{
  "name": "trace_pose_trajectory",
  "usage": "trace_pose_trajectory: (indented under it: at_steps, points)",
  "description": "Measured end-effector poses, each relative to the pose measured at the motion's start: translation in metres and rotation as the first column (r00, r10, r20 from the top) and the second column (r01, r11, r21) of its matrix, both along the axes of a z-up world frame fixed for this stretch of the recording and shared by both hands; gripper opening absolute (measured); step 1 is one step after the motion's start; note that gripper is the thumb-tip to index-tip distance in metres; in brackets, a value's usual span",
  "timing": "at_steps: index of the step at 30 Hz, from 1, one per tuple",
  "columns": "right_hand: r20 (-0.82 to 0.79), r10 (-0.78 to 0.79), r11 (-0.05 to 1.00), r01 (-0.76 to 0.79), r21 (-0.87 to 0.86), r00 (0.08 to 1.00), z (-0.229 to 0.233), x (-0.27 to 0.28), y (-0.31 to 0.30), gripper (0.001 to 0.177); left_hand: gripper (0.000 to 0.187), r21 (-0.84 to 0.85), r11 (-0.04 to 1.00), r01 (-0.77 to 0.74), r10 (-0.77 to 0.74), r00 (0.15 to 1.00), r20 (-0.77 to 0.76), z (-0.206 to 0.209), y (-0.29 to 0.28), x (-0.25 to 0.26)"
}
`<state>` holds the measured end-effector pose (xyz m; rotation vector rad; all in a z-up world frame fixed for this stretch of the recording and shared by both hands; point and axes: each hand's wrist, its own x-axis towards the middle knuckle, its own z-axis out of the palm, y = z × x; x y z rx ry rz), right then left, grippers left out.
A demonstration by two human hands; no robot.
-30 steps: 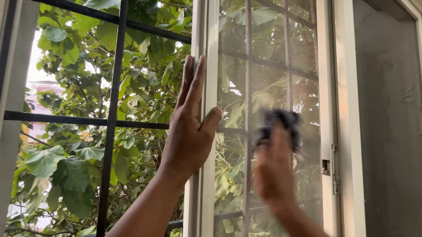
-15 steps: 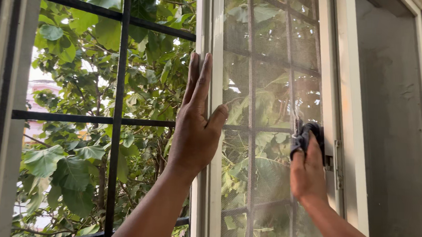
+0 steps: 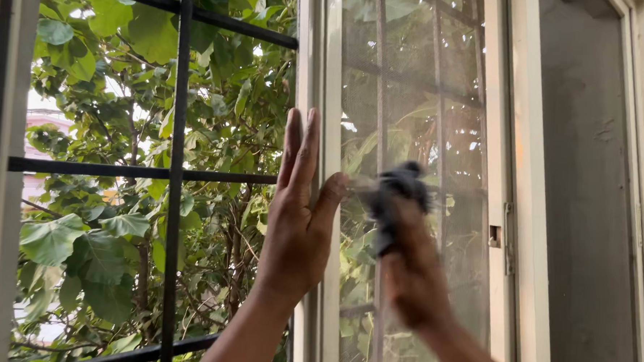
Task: The person wipes a window screen with a cloth, moving vertically along the frame and mesh. The person uses both hands to hold the cloth and apply pressure while cleaning the screen surface.
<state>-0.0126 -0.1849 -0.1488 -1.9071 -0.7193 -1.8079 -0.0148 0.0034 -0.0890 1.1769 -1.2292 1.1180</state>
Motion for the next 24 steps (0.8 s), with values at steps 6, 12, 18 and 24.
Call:
trace_pose_trajectory:
  at_steps: [6,12,18,24]
  points:
    - [-0.18,-0.192,0.886,0.25,0.392,0.965,0.008,0.017,-0.072,0.06,0.067,-0.043,0.999,-0.008,0.012,0.995,0.099,-0.005,0.002,0.0]
    - [-0.268,0.171,0.84,0.002,0.543,0.948,-0.003,0.006,0.0,0.069,0.065,-0.018,1.0,-0.003,0.003,1.0,0.007,-0.018,0.002,-0.002]
    - [-0.003,-0.247,0.967,0.246,-0.07,0.969,-0.038,-0.016,0.025,0.072,0.062,-0.022,1.0,0.007,-0.007,1.0,-0.003,-0.036,0.003,-0.002]
    - [-0.402,-0.08,0.923,0.22,0.315,0.912,-0.033,0.001,-0.049,0.068,0.063,0.017,0.999,-0.051,0.053,0.993,-0.107,-0.035,0.005,-0.008]
